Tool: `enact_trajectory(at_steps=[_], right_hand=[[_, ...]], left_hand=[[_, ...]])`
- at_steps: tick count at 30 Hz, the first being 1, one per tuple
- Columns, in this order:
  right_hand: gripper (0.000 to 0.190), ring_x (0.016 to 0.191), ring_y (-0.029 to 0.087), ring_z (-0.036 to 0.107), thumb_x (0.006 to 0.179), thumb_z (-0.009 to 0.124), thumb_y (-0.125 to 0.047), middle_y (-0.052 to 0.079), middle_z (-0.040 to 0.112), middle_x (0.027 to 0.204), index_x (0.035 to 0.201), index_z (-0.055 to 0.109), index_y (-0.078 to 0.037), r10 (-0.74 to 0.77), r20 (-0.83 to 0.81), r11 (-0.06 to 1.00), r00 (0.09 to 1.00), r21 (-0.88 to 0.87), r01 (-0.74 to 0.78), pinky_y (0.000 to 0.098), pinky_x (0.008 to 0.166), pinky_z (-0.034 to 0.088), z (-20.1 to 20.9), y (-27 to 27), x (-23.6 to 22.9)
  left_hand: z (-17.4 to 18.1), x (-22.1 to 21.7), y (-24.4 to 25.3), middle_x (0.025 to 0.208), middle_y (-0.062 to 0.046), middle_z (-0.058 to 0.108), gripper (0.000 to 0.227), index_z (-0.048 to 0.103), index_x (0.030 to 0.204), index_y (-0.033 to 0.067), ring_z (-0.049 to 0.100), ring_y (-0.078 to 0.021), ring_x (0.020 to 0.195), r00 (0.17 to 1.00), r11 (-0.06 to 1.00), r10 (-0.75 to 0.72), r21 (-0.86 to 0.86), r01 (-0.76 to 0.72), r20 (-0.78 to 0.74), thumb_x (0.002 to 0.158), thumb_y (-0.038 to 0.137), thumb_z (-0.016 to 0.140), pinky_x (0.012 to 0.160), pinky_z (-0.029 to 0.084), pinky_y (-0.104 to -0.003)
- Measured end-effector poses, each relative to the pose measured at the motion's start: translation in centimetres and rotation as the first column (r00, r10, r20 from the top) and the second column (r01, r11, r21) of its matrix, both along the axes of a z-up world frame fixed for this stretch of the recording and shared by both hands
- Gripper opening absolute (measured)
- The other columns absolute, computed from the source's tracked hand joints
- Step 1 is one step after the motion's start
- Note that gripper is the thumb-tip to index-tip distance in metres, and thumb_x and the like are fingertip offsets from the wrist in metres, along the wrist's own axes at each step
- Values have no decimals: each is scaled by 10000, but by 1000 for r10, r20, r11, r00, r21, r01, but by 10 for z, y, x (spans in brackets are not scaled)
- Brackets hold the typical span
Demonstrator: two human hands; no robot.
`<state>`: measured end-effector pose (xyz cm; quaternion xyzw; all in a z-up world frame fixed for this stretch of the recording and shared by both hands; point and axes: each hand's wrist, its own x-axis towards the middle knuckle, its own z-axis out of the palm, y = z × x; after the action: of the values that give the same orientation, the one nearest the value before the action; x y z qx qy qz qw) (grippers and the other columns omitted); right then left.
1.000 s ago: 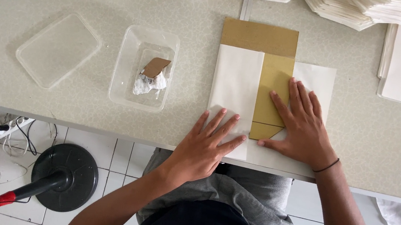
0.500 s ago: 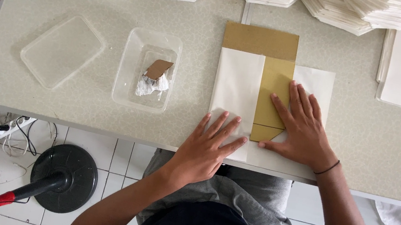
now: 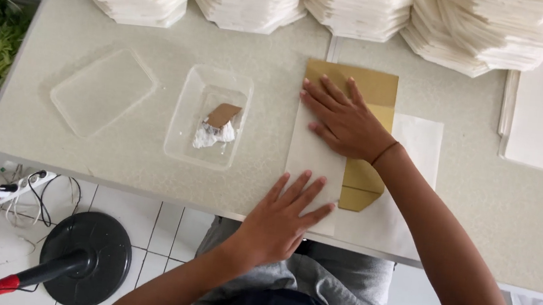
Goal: The person folds a white sheet of paper over a small cardboard template on a table. They smooth the paper with their hands, fold the sides over the template, and press down to crease the folds.
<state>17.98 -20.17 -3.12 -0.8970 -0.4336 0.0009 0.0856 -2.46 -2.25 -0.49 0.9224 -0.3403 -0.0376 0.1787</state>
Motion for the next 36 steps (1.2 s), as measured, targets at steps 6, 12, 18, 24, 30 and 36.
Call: enact_trajectory(at_steps=[6, 12, 18, 24, 30, 36], right_hand=[[566, 1575, 284, 170, 1088, 216, -536, -45, 254, 1706, 1597, 369, -339, 38, 64, 998, 997, 42, -41, 623, 1230, 32, -9, 8, 11], [533, 1595, 275, 106, 1089, 252, -484, -38, 141, 1742, 1571, 428, -342, 19, 83, 997, 996, 73, -25, 633, 1221, -14, -8, 7, 9], [531, 1598, 272, 92, 1085, 266, -445, -21, 125, 1745, 1600, 369, -367, 7, 48, 998, 999, 59, -10, 646, 1218, -41, -6, 8, 7], [517, 1598, 259, 107, 1104, 299, -396, -18, 146, 1745, 1605, 391, -310, 24, 76, 996, 997, 79, -30, 645, 1214, -26, -9, 7, 9], [509, 1597, 254, 130, 1107, 286, -387, -33, 171, 1743, 1586, 433, -302, 12, 54, 994, 998, 105, -18, 641, 1216, -31, -7, 8, 5], [511, 1598, 259, 135, 1111, 262, -402, -39, 185, 1741, 1579, 445, -309, 3, 28, 994, 1000, 105, -6, 649, 1211, -62, -7, 7, 7]], left_hand=[[3, 2, 4, 1627, -226, 329, 591, 457, 1527, 201, 281, -451, 1518, 1000, 1000, -23, -13, 24, 13, 943, 244, 539, 1205, 173, -674], [-1, 54, 17, 1408, -223, 555, 452, 599, 1390, 163, 498, -413, 1361, 999, 983, -52, -178, 51, -1, 1002, 350, 462, 1154, 261, -688], [3, 101, 26, 1517, -229, 448, 474, 524, 1451, 54, 400, -429, 1445, 972, 977, 211, -2, -212, 100, 978, 61, 483, 1180, 288, -629], [7, 88, 26, 1673, -146, 278, 555, 349, 1587, 89, 257, -354, 1546, 971, 976, 219, 27, -218, -91, 1036, 107, 419, 1250, 202, -537], [9, 61, 37, 1692, -127, 241, 571, 258, 1629, 156, 236, -344, 1553, 984, 995, 88, 58, -80, -154, 1077, 221, 393, 1256, 164, -539], [24, 28, 52, 1695, -126, 212, 582, 221, 1626, 177, 195, -326, 1551, 974, 989, -48, 124, 78, -223, 1071, 280, 365, 1251, 135, -540]])
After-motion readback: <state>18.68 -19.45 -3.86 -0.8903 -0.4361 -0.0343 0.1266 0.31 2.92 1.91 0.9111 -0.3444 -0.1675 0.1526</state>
